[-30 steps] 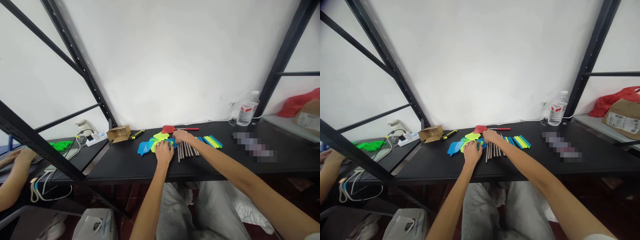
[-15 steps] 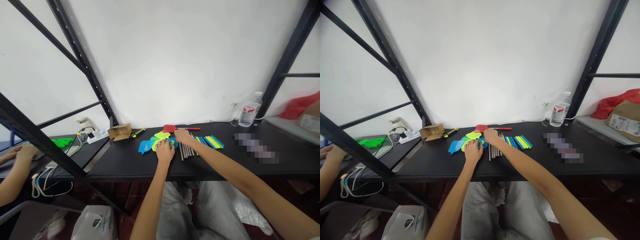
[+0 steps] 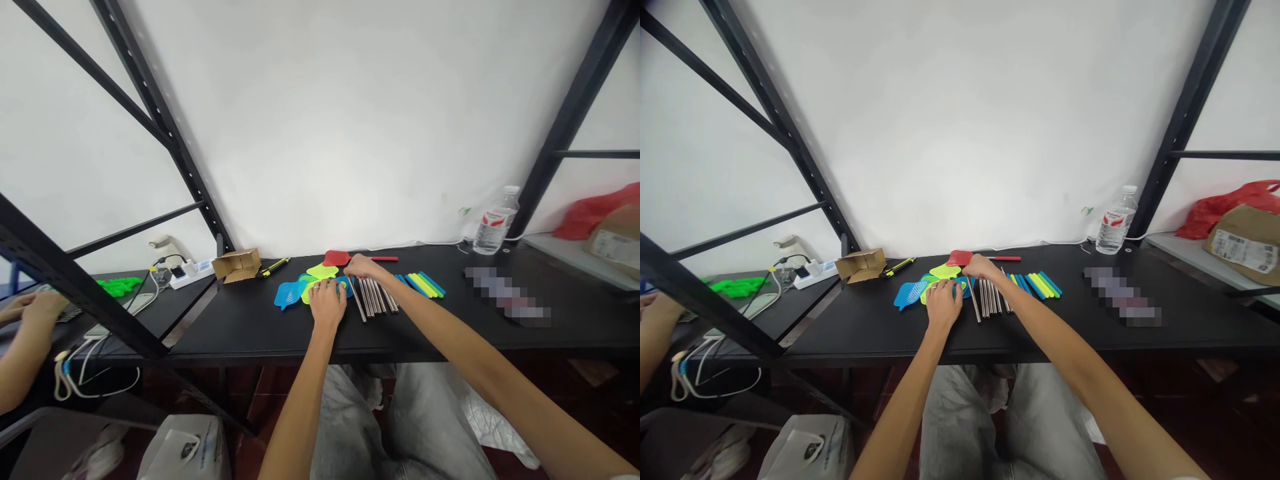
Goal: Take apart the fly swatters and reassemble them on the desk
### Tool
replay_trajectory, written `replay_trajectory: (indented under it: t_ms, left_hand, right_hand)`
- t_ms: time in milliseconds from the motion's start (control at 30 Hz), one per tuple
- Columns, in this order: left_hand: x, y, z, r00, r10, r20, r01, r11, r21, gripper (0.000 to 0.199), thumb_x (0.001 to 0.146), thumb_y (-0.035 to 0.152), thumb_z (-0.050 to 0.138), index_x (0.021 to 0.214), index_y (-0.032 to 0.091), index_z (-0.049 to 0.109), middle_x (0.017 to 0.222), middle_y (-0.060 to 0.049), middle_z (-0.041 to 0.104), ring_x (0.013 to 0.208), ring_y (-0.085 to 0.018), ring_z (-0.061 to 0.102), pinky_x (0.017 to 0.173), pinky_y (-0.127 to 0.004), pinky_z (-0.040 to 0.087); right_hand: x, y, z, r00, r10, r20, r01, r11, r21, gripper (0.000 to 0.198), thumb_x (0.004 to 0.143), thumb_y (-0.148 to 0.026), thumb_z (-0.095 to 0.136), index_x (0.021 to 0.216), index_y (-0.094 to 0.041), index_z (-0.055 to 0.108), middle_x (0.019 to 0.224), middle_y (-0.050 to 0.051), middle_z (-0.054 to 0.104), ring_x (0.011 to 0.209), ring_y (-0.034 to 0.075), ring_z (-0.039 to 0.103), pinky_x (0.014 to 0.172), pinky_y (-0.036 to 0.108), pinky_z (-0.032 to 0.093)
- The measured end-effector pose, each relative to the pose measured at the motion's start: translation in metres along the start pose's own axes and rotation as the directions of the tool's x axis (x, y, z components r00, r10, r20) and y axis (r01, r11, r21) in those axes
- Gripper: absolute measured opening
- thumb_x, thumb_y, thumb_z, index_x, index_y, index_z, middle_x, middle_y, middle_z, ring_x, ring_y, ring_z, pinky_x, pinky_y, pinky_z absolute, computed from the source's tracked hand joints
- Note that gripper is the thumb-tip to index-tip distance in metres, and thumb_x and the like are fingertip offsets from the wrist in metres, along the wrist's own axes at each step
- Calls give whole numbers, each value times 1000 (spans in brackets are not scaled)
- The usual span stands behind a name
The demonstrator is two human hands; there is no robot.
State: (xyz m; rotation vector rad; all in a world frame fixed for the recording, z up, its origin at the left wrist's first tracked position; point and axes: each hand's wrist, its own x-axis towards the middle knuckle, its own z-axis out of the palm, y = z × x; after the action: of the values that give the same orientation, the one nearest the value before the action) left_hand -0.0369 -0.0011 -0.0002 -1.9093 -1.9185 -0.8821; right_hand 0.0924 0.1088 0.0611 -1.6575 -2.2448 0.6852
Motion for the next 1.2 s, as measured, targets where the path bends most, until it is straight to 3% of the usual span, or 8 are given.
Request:
replay_trajectory:
  t_ms: [100, 233, 333, 467, 600, 933, 1100, 1200]
  left_hand:
    - [0, 2, -6, 998, 67, 3, -66, 996, -62, 33, 99, 39, 41, 103, 21, 69, 106, -9, 70, 105, -25, 59, 96, -38, 35]
    - [0, 2, -9, 988, 146, 56, -141, 987, -76, 32, 99, 40, 44, 96, 21, 69, 92, -7, 70, 95, -23, 61, 88, -35, 37]
    - [0, 0, -8, 991, 129, 16, -128, 989, -79, 35, 101, 36, 38, 95, 22, 70, 90, -7, 69, 92, -22, 60, 84, -34, 37]
    - [1, -3, -6, 997, 74, -13, -75, 992, -99, 36, 100, 37, 39, 98, 23, 72, 93, -9, 65, 91, -22, 60, 84, -34, 38]
    - [4, -5, -4, 1000, 9, -24, -12, 990, -143, 37, 99, 39, 39, 99, 22, 72, 90, -8, 65, 87, -23, 59, 83, -35, 39]
    - [6, -12, -8, 993, -65, -94, 33, 948, -316, 39, 99, 42, 39, 91, 19, 69, 82, -6, 68, 77, -20, 60, 71, -30, 40]
    - [8, -16, -4, 986, -117, -118, 62, 919, -389, 36, 98, 42, 41, 89, 19, 69, 78, -4, 67, 73, -19, 58, 67, -28, 38]
    - [8, -18, -3, 979, -166, -117, 103, 902, -420, 36, 97, 41, 42, 85, 19, 68, 75, -3, 65, 70, -18, 57, 66, -28, 38]
  right_hand:
    - [0, 9, -11, 999, -28, -45, 46, 884, 466, 18, 79, -28, 62, 84, -13, 71, 79, 8, 72, 52, 10, 55, 41, 19, 36]
    - [-15, 18, -17, 985, -36, -167, 139, 738, 660, 27, 84, -28, 58, 103, -13, 69, 91, 9, 73, 52, 7, 52, 41, 16, 34]
    - [-34, 41, -26, 964, -28, -265, 174, 820, 545, 38, 90, -33, 51, 121, -13, 64, 100, 12, 73, 67, 13, 63, 51, 19, 43]
    - [-63, 99, -45, 862, -11, -506, 54, 996, 70, 37, 93, -33, 45, 119, -19, 67, 113, 8, 72, 97, 20, 66, 80, 27, 50]
    - [-91, 153, -48, 863, -12, -505, -93, 979, -182, 32, 92, -30, 47, 112, -23, 70, 114, 6, 71, 98, 21, 65, 87, 30, 48]
    - [-122, 198, -32, 872, -307, -382, 219, 941, -257, 70, 73, -16, 51, 143, -24, 51, 148, 7, 49, 132, 27, 46, 110, 40, 35]
    - [-112, 208, -39, 921, -333, -201, 287, 931, -227, 88, 73, -21, 53, 157, -22, 25, 157, 8, 38, 146, 31, 28, 116, 47, 25]
    - [-109, 208, -40, 932, -320, -172, 278, 932, -231, 86, 77, -22, 51, 158, -23, 22, 153, 8, 44, 143, 30, 34, 115, 47, 27]
